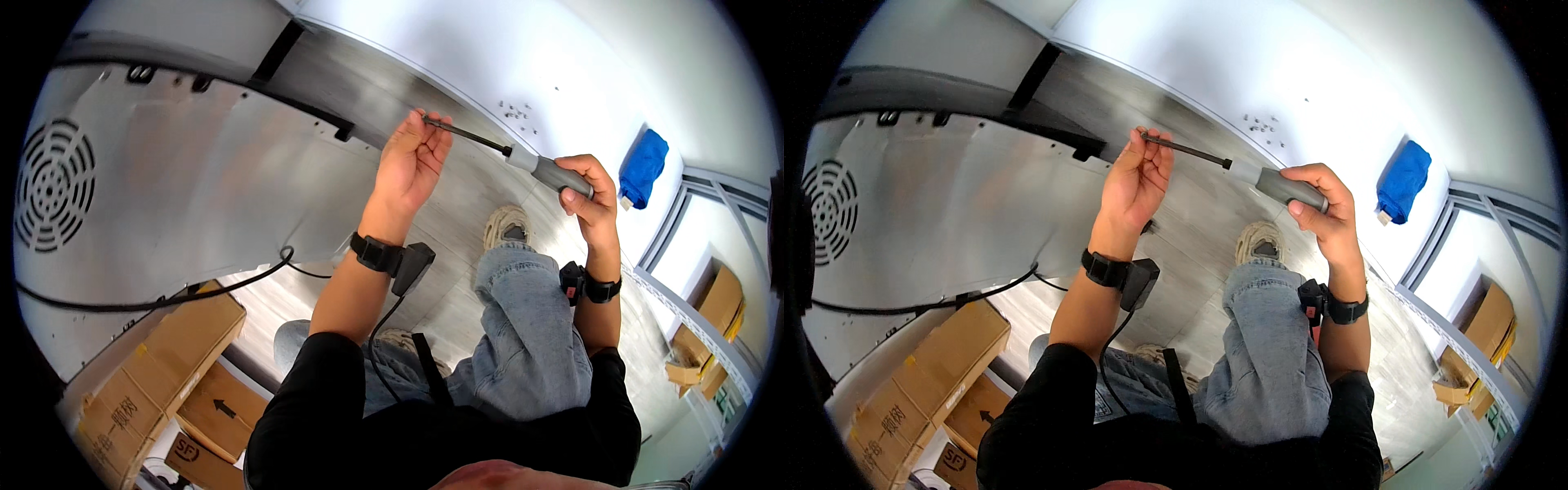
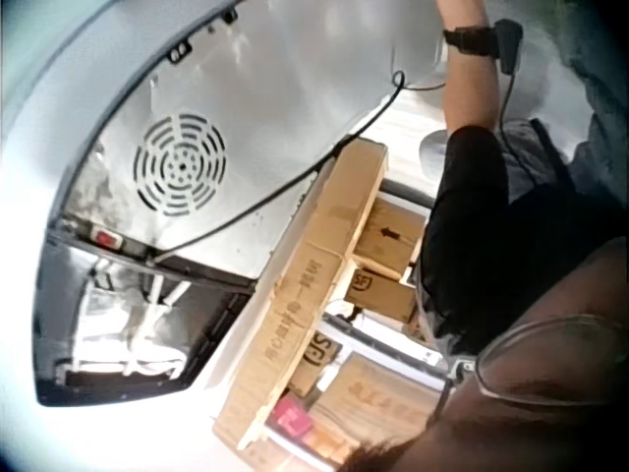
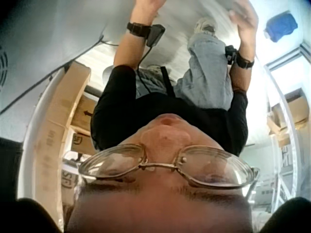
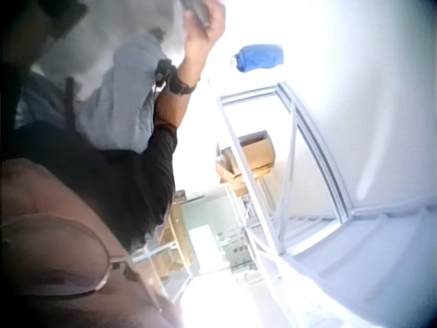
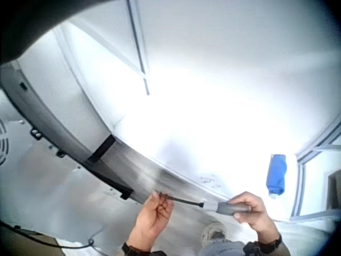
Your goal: The person uses a screwdriver to tighten screws on the back panel of a large appliance. They repeatedly insert screws into holes and turn the screwdriver to secure them in place.
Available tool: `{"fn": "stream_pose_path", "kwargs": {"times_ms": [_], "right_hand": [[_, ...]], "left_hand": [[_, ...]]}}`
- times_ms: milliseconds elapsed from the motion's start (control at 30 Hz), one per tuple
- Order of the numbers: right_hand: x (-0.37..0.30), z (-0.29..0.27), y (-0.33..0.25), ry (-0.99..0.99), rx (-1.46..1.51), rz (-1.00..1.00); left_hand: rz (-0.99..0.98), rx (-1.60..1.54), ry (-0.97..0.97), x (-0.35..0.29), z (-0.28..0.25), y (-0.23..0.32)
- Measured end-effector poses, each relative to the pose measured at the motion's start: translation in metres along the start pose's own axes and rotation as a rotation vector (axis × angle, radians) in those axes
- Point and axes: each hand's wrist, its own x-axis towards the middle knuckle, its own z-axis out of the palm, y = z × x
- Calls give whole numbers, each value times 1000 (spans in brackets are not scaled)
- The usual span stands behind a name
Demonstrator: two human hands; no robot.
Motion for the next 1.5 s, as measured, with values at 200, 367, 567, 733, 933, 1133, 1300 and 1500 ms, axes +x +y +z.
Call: {"fn": "stream_pose_path", "kwargs": {"times_ms": [200,367,567,733,933,1133,1300,1500], "right_hand": [[-4,26,-57,-96,-137,-68],[-16,53,-123,-178,-203,-118],[-32,99,-202,-311,-221,-230],[-47,148,-242,-341,-265,-316],[-68,221,-263,-461,-411,-502],[-91,303,-226,-516,-542,-653],[-117,337,-163,-462,-460,-588],[-131,359,-111,-303,-282,-570]], "left_hand": [[148,80,-28,-58,27,33],[240,152,-131,-124,50,62],[377,111,-266,-201,80,98],[560,150,-279,-254,88,127],[809,239,-92,-293,56,155],[735,56,104,-322,-1,192],[676,6,181,-327,-19,212],[655,109,263,-324,-16,224]]}}
